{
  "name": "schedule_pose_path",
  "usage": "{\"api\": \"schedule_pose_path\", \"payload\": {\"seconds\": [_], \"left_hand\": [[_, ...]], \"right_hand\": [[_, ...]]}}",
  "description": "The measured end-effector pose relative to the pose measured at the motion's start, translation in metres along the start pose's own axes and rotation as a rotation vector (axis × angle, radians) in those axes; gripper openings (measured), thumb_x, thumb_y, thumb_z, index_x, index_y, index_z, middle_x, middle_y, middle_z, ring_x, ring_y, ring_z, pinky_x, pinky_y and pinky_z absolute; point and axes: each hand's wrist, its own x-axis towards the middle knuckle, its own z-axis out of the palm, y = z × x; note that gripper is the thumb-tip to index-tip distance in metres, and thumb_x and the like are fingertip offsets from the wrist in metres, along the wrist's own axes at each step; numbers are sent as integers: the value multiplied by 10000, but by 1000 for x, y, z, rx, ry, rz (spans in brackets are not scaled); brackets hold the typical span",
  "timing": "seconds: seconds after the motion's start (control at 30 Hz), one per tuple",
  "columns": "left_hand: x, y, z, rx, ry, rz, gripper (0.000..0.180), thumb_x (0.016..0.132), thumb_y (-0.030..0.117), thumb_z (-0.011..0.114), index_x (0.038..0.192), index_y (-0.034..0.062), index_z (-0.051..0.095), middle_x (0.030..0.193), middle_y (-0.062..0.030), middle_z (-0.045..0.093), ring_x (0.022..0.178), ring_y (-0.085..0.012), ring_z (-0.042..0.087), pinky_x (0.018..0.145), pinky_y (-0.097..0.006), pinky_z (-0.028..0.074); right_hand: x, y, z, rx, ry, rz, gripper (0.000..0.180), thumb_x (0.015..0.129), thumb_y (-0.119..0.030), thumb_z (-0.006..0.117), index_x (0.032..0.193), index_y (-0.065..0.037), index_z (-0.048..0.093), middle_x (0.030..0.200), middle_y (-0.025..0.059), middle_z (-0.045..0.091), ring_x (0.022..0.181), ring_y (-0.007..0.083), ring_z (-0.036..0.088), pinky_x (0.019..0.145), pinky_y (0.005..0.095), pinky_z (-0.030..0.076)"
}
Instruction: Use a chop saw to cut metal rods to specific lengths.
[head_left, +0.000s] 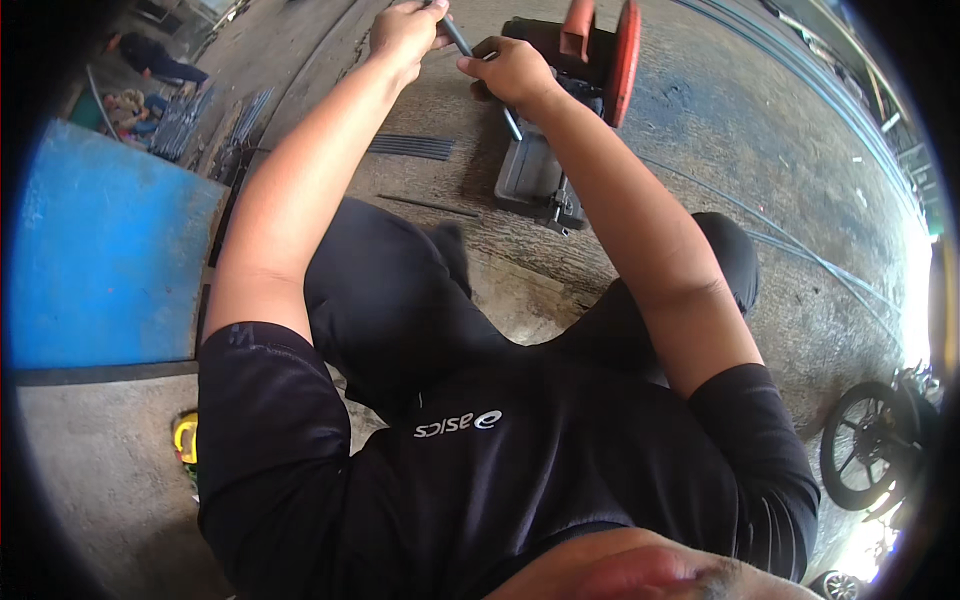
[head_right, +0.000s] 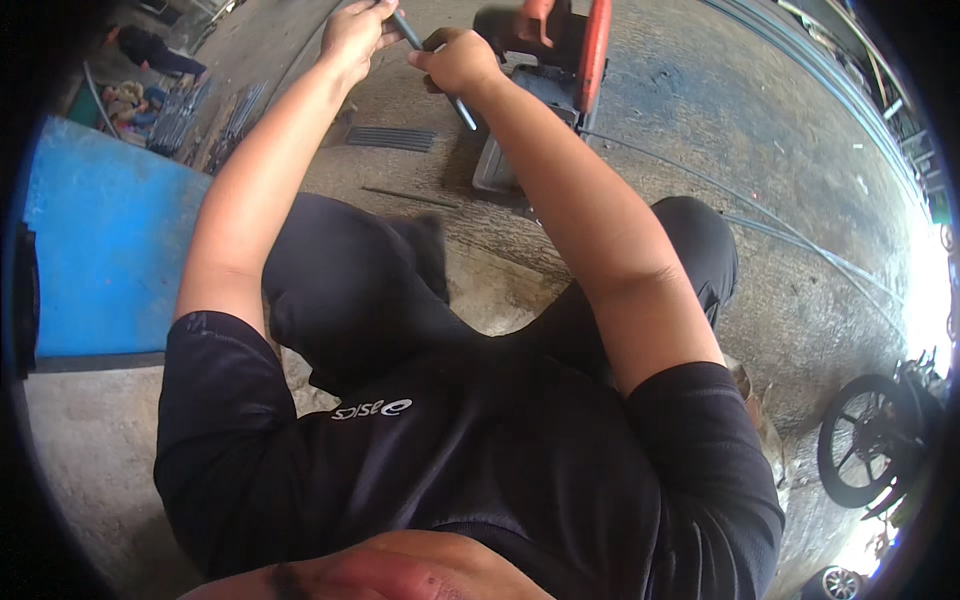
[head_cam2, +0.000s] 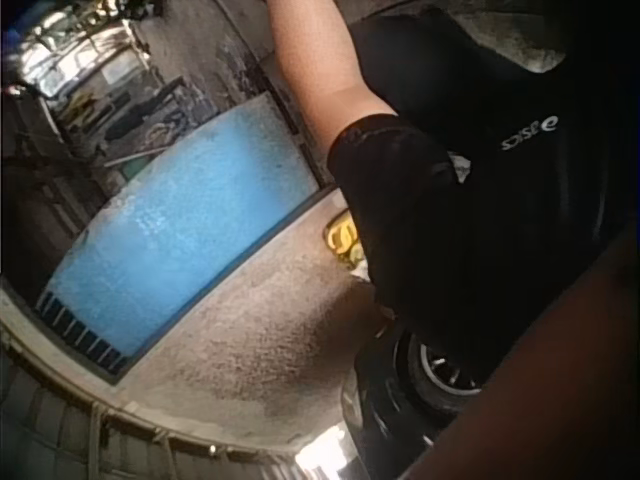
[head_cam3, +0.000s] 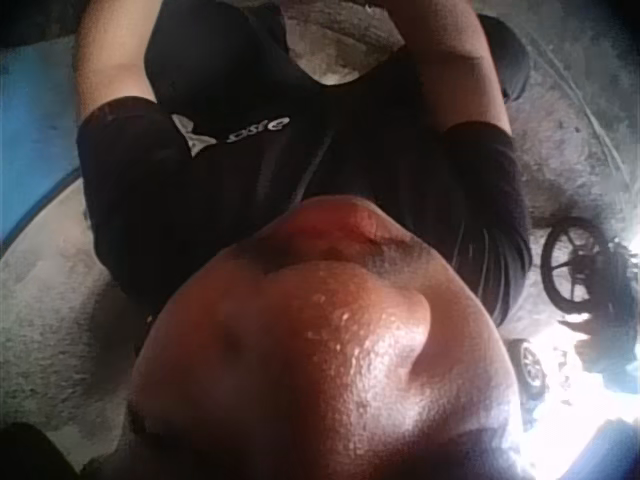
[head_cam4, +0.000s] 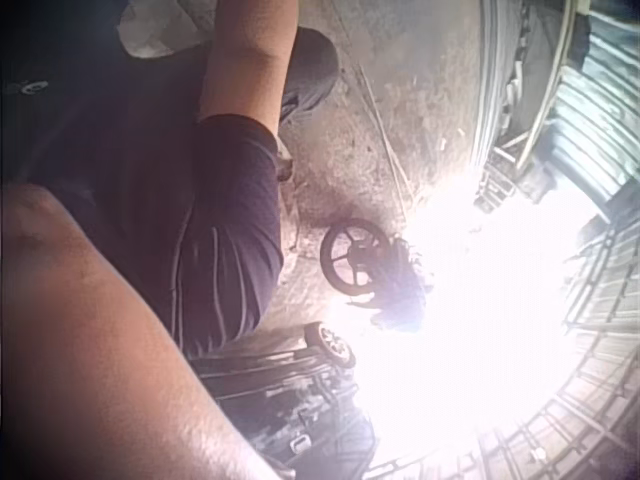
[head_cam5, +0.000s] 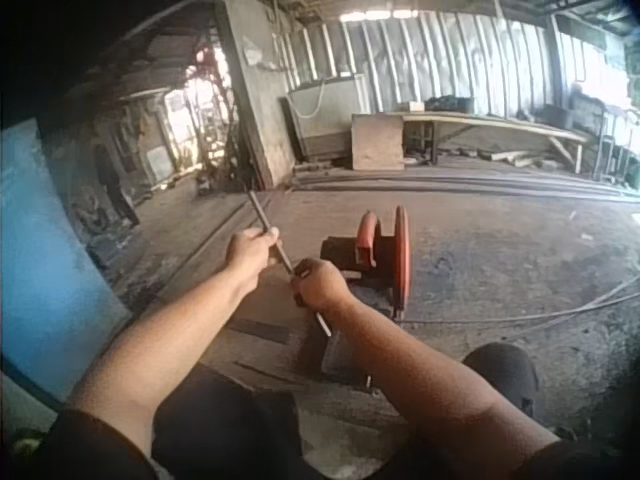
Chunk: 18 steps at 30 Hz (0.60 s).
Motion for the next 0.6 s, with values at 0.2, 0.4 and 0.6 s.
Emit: {"api": "schedule_pose_path", "payload": {"seconds": [0.2,0.4,0.6], "left_hand": [[29,-41,-55,79,187,-159,247,966,192,561,1050,-21,652,1035,-111,653,934,-229,626,833,-378,520],[97,-187,-130,-61,240,-271,285,925,235,629,1001,-38,602,914,-122,672,780,-228,675,748,-367,559],[150,-374,-172,318,232,-384,338,941,289,598,915,-45,641,885,-129,691,786,-190,671,640,-326,542]], "right_hand": [[66,24,58,-432,-68,-118,406,770,-306,767,1064,-38,683,893,133,716,849,265,698,773,370,545],[138,79,149,-702,-273,31,365,796,-307,718,1063,-60,684,1044,176,685,1023,313,647,864,393,518],[197,188,233,-936,-454,168,309,883,-140,564,1178,-57,608,1152,200,640,1055,344,634,869,426,538]]}}
